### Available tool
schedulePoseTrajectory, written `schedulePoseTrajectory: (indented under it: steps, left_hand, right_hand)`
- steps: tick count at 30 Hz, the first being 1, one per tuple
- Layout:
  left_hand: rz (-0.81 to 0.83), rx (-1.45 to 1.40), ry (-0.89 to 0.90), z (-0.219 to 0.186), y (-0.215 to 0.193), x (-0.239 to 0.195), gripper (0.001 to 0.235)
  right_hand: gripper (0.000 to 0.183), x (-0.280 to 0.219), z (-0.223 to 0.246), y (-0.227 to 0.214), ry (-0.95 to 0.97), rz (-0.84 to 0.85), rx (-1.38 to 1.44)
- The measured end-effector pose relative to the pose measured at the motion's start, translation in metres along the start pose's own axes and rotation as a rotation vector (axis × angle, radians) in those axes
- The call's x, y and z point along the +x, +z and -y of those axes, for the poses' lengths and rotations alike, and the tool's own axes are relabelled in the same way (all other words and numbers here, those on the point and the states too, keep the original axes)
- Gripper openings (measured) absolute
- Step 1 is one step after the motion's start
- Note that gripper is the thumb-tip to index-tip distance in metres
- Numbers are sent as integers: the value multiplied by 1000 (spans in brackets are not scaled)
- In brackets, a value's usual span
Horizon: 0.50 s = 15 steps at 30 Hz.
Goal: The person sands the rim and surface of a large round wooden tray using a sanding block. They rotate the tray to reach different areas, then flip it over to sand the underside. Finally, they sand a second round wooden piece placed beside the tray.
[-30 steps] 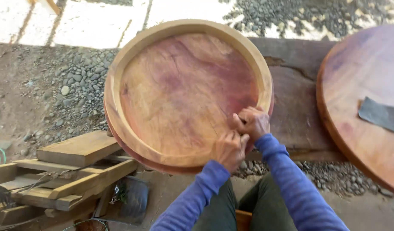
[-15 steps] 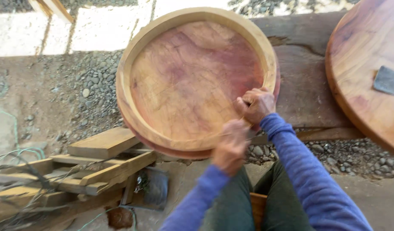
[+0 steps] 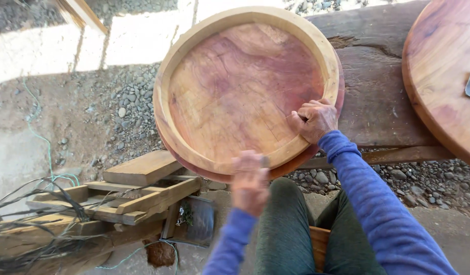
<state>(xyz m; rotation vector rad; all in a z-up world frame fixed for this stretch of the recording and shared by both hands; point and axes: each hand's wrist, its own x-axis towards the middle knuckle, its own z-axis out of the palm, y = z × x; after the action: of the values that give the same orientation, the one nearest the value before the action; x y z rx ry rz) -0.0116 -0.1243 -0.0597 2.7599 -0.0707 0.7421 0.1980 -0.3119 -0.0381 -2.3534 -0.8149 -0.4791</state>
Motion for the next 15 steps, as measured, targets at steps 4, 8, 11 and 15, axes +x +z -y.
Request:
schedulePoseTrajectory:
  steps: [4, 8, 11, 15]
  left_hand:
    - [1, -85, 127, -18, 17, -2, 44]
    - [33, 50, 126, 64, -23, -32, 41]
    - [-21, 184, 57, 79, -13, -41, 40]
    - [23, 91, 84, -17, 24, 4, 37]
  right_hand:
    - [24, -9, 5, -9, -3, 41, -46]
    - [26, -71, -5, -18, -55, 27, -70]
    - [61, -121, -12, -11, -35, 5, 62]
    - [79, -144, -8, 1, 99, 111, -58]
